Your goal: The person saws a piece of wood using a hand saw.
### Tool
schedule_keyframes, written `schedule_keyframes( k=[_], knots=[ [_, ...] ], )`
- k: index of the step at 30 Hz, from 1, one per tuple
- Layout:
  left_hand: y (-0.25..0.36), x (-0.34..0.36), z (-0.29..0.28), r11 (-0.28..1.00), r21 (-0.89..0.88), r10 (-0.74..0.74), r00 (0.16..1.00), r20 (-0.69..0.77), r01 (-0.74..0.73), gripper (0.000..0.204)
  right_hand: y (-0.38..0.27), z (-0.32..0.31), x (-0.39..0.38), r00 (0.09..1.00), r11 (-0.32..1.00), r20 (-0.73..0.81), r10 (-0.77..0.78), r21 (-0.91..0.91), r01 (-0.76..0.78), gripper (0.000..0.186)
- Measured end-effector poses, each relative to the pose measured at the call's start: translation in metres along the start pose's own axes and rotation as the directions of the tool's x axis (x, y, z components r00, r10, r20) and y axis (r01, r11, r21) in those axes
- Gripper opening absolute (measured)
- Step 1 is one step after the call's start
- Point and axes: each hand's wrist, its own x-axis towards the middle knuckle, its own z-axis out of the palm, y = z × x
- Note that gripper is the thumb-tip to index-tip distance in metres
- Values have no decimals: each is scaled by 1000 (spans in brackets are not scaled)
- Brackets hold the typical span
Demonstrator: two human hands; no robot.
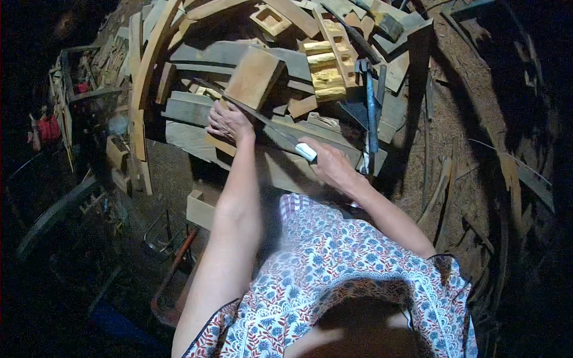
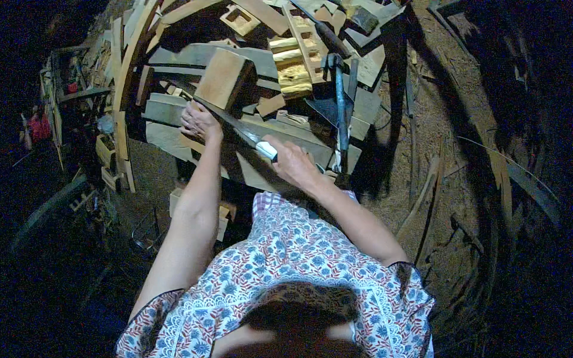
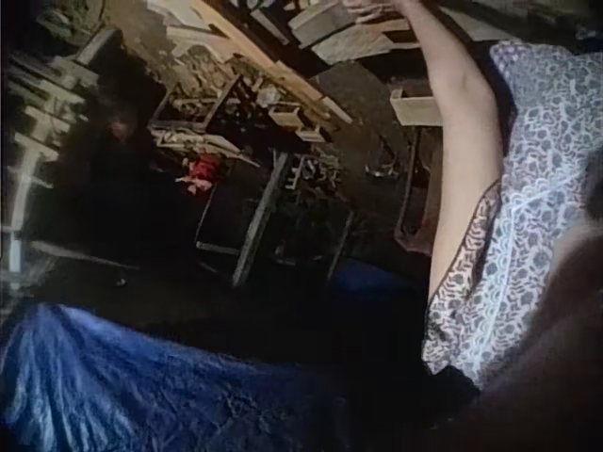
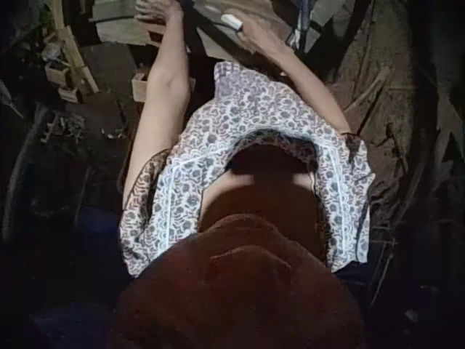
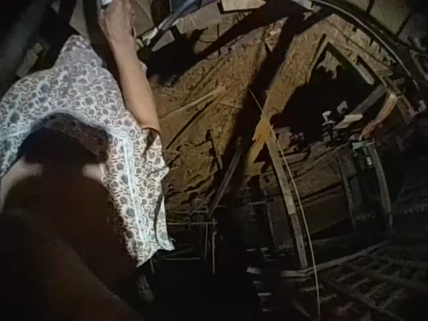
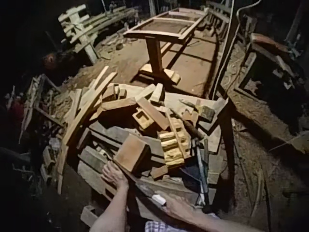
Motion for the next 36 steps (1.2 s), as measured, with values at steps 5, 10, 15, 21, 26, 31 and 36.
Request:
schedule_keyframes(
  k=[5,10,15,21,26,31,36],
  knots=[
    [-19,5,9,997,76,20,996,-90,-13,37,-11,-13,-37,1000,999,2,10,-51,-10,58],
    [-12,1,4,997,70,38,997,-62,-34,37,3,-14,-51,998,997,-14,53,-52,-54,51],
    [-7,0,-3,996,60,73,995,-64,-69,35,1,-1,0,996,998,-82,-34,-54,30,51],
    [-16,-5,-3,998,54,24,999,-21,-23,31,-6,7,-6,998,998,-22,55,-41,-56,51],
    [-7,-1,-4,998,58,38,998,-49,-35,31,18,-16,-87,993,996,-72,89,-5,-90,58],
    [-11,3,-2,997,56,62,996,-68,-58,30,-8,-6,-12,997,997,4,78,-8,-78,53],
    [-4,1,4,995,60,85,993,-84,-81,30,7,13,9,988,997,-140,-66,-37,61,43]
  ],
)
